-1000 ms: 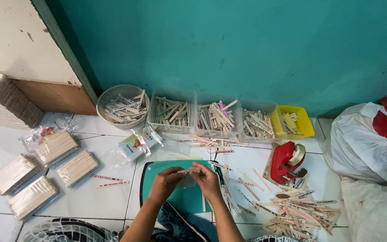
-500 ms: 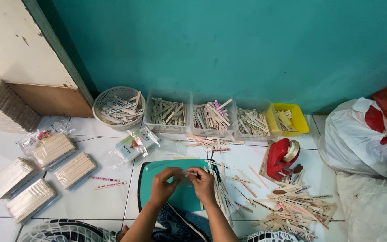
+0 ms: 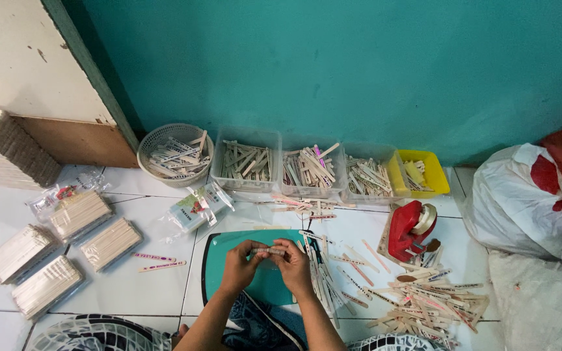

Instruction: The person sits on the floor and sorts small wooden sticks into neat stacks on a green cutting board. They repeatedly pick up sticks, align them, and place them into organized piles, occasionally using a tape dispenser nearby.

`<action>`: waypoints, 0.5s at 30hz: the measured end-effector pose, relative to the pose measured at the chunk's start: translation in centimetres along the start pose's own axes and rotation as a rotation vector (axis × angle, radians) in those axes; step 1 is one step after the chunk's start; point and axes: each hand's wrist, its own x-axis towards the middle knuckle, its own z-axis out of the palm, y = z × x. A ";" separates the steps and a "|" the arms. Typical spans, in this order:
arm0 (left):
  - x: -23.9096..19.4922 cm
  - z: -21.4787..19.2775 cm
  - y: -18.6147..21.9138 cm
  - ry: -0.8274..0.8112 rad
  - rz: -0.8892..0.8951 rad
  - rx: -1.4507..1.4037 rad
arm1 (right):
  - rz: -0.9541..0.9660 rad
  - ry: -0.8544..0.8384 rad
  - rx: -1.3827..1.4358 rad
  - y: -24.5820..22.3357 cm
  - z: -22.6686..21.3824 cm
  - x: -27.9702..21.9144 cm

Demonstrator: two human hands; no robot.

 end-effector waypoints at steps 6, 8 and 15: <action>-0.4 -0.2 0.9 0.006 -0.006 -0.082 | 0.212 -0.115 0.041 -0.8 -0.8 -0.3; -0.3 -0.2 0.7 0.003 0.000 -0.055 | 0.160 -0.113 -0.006 0.1 -0.8 -0.2; -0.4 -0.6 0.6 -0.047 0.018 -0.080 | -0.044 -0.061 -0.100 0.7 -0.6 -0.1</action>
